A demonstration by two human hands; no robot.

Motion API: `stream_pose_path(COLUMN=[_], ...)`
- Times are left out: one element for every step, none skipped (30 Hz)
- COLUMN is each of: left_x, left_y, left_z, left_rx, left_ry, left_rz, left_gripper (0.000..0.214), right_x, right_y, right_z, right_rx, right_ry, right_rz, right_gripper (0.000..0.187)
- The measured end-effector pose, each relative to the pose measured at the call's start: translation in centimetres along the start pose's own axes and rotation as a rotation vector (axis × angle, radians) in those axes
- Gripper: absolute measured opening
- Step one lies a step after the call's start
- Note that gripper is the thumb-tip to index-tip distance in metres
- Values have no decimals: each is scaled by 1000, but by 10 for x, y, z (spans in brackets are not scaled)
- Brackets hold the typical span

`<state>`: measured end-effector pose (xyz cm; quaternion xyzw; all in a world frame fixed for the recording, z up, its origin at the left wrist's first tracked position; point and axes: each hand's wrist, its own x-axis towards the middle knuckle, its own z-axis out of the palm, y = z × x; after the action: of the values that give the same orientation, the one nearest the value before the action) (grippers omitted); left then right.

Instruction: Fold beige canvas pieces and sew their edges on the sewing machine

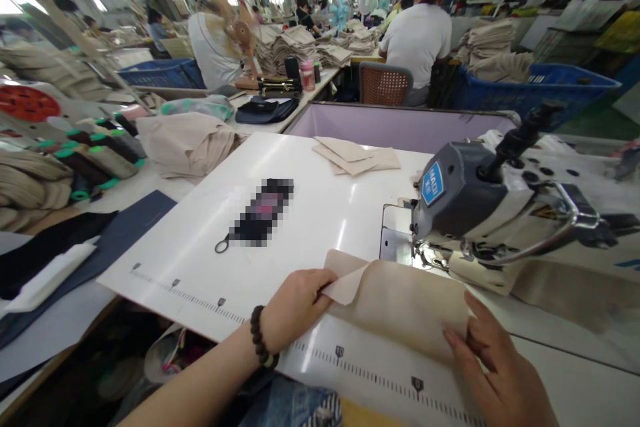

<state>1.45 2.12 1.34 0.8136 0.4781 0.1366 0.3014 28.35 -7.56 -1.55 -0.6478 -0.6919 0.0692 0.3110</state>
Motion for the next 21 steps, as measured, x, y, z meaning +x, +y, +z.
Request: stream_pose_path(left_x=[-1,-1,-3,-4,-6,-7,-9,-11,-13,-15,-16,-18,-19,-21,-22,-23,-24,-25,-25,-25,-25], left_y=[-1,-2,-3,-5,-6,-8,-10,-12,-13,-14,-15,-16,-17,-17,-17,-17,-16,-16,-16,-16,-15], left_z=[2,4,6,8,11,14,16,18,19,20,21,21,20,20,19,18,16,15,15,14,14], left_rx=[-12,-20,-20,-14,-3,10,20,26,30,31,30,29,31,35,39,40,41,41,42,47,57], left_ry=[9,26,48,69,89,106,122,138,156,177,201,228,249,256,250,230,204,178,164,166,177], left_rz=[-26,-49,-63,-68,-63,-49,-33,-16,3,24,48,72,101,133,167,203,233,252,261,261,255], left_gripper=[17,21,28,35,42,47,50,53,55,58,60,62,62,60,54,46,38,31,26,24,23], right_x=[0,0,1,2,3,4,5,6,6,7,8,8,8,8,7,6,5,3,2,0,-2], right_y=[6,10,14,16,17,17,16,14,12,9,6,3,0,-2,-4,-5,-7,-8,-8,-9,-10], right_z=[0,1,1,1,2,2,2,2,2,2,1,1,1,0,0,0,0,0,0,-1,-1], right_rx=[-34,-67,-99,-125,-144,-157,-167,-170,-169,-166,-161,-154,-145,-134,-121,-106,-89,-73,-56,-39,-25], right_ry=[-18,-36,-49,-52,-49,-44,-43,-44,-46,-40,-25,-5,14,22,22,9,-13,-35,-56,-72,-87], right_rz=[-101,-185,-245,-279,-292,-287,-272,-263,-261,-259,-259,-260,-254,-242,-221,-194,-165,-130,-94,-62,-35], right_gripper=[39,32,28,25,25,25,26,26,27,27,28,28,28,28,28,27,26,26,25,25,25])
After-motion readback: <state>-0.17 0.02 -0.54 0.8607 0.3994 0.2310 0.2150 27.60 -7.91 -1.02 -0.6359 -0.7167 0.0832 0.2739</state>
